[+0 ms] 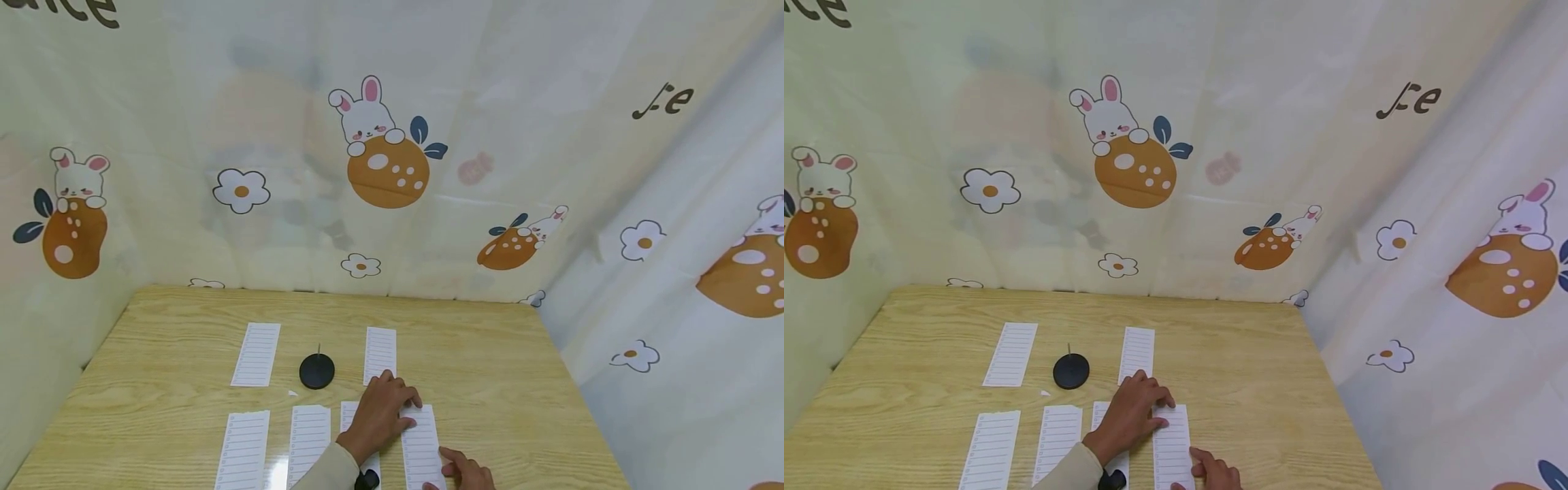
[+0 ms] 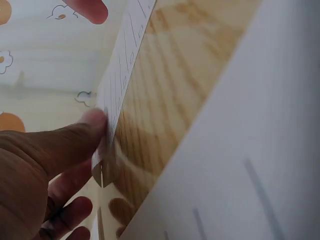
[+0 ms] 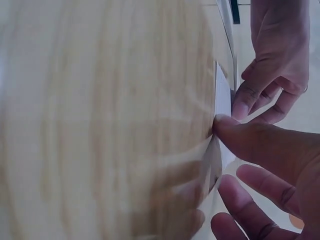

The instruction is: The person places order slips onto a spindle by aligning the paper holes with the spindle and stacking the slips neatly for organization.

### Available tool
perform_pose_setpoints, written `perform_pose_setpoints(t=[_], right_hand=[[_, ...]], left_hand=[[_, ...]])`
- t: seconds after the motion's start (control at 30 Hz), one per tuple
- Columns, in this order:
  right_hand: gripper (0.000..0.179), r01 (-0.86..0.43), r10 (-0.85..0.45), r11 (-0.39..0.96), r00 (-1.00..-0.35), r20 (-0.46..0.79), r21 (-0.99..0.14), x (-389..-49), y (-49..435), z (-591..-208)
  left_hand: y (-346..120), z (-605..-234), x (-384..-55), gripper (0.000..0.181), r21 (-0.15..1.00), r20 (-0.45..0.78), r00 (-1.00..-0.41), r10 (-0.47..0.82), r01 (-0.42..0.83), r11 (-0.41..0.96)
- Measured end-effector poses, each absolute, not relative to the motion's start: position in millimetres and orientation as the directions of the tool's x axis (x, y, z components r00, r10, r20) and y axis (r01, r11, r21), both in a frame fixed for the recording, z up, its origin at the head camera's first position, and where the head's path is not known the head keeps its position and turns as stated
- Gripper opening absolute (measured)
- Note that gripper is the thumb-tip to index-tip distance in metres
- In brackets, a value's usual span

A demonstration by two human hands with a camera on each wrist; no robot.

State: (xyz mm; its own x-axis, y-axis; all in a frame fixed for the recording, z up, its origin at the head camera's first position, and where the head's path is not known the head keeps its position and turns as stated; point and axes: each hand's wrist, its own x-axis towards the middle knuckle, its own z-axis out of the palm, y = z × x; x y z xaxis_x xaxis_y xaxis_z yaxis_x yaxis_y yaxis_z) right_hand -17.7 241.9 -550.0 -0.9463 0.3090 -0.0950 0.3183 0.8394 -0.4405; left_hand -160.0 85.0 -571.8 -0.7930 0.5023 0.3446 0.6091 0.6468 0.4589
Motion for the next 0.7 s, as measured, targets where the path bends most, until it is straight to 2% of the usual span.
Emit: perform_pose_setpoints(t=[0.2, 0.33, 0.37, 0.47, 0.6, 0.7], right_hand=[[0.059, 0.253, 0.211, 0.806, -0.967, -0.140, -0.536, -31, 254, -551], [0.058, 0.206, 0.109, 0.736, -0.976, -0.187, -0.645, -36, 261, -551], [0.063, 0.222, 0.099, 0.710, -0.971, -0.217, -0.669, -35, 261, -551], [0.061, 0.124, 0.026, 0.665, -0.989, -0.143, -0.737, -36, 263, -554], [0.049, 0.016, 0.023, 0.658, -1.000, -0.002, -0.753, -35, 260, -560], [0.045, 0.035, 0.039, 0.648, -0.999, -0.013, -0.761, -34, 260, -561]], left_hand=[[86, -573, -160, 0.029, 0.504, 0.368, -0.787, 0.494, 0.616, 0.606], [86, -573, -159, 0.030, 0.540, 0.371, -0.776, 0.510, 0.627, 0.561], [86, -573, -159, 0.030, 0.552, 0.367, -0.775, 0.515, 0.627, 0.550], [84, -572, -158, 0.030, 0.597, 0.345, -0.775, 0.530, 0.617, 0.513], [82, -571, -158, 0.030, 0.661, 0.320, -0.783, 0.533, 0.587, 0.467], [80, -569, -159, 0.029, 0.700, 0.296, -0.793, 0.533, 0.560, 0.444]])
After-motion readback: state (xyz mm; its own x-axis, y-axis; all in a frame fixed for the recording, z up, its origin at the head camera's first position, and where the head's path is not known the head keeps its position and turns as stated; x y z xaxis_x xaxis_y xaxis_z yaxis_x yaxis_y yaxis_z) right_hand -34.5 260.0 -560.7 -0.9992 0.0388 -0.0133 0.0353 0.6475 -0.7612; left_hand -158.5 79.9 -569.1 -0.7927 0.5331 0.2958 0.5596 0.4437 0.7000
